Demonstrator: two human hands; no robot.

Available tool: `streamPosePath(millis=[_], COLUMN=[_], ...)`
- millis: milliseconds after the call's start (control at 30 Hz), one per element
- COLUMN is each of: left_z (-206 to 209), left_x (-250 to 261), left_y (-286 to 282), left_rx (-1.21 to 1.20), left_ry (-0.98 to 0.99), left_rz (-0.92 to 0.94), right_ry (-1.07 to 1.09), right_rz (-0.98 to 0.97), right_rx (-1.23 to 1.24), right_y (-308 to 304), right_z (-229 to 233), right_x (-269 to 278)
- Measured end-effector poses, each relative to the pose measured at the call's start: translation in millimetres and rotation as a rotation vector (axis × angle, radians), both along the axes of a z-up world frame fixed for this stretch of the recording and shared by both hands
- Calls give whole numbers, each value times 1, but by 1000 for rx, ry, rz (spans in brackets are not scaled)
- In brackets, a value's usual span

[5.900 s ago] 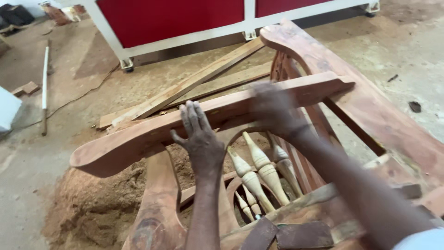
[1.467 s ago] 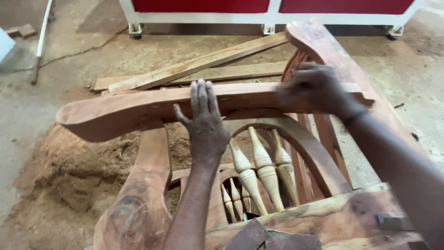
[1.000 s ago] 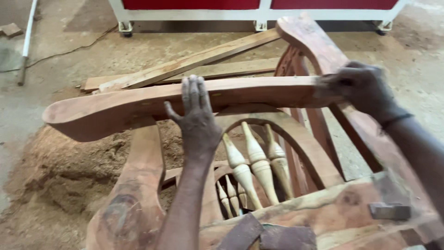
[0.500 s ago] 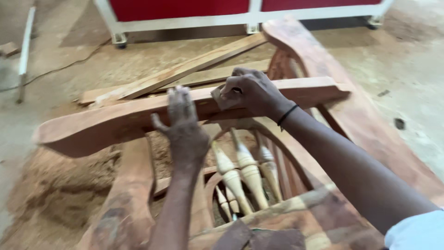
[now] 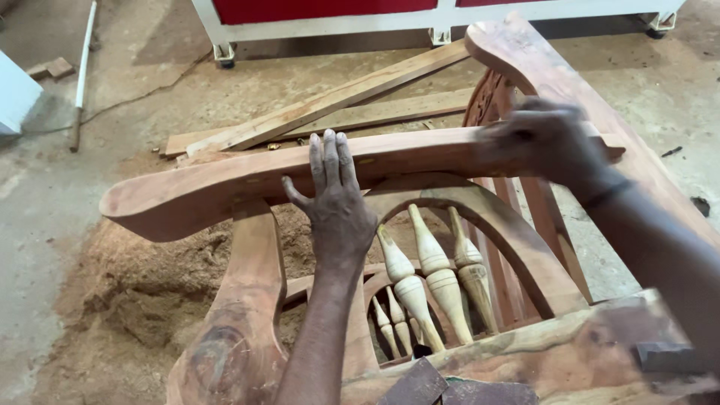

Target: The person sands the surface and edges of a wooden chair component using pieces of sandpaper, turning the piece to reach different areas.

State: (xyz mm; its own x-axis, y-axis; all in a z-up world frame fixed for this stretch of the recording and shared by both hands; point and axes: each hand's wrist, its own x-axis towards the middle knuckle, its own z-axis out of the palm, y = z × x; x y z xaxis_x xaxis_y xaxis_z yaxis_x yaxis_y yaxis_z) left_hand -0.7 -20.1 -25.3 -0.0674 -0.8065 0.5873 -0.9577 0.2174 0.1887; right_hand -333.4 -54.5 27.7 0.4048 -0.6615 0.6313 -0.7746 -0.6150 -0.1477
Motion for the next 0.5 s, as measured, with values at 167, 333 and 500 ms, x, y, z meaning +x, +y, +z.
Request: streamPosePath(millis=[167,333,500], left_z=[18,24,11], left_x=[-2,0,1], left_y=[8,14,5], left_rx=[35,105,28], left_ry=[-17,95,58], left_rz=[-20,-70,-45], right_ry=[-70,-87,14], right_rz=[217,181,-99], right_rx=[82,82,-45], right_y=[-19,-15,22], right_z=[8,3,-2], right_x=[129,111,-49])
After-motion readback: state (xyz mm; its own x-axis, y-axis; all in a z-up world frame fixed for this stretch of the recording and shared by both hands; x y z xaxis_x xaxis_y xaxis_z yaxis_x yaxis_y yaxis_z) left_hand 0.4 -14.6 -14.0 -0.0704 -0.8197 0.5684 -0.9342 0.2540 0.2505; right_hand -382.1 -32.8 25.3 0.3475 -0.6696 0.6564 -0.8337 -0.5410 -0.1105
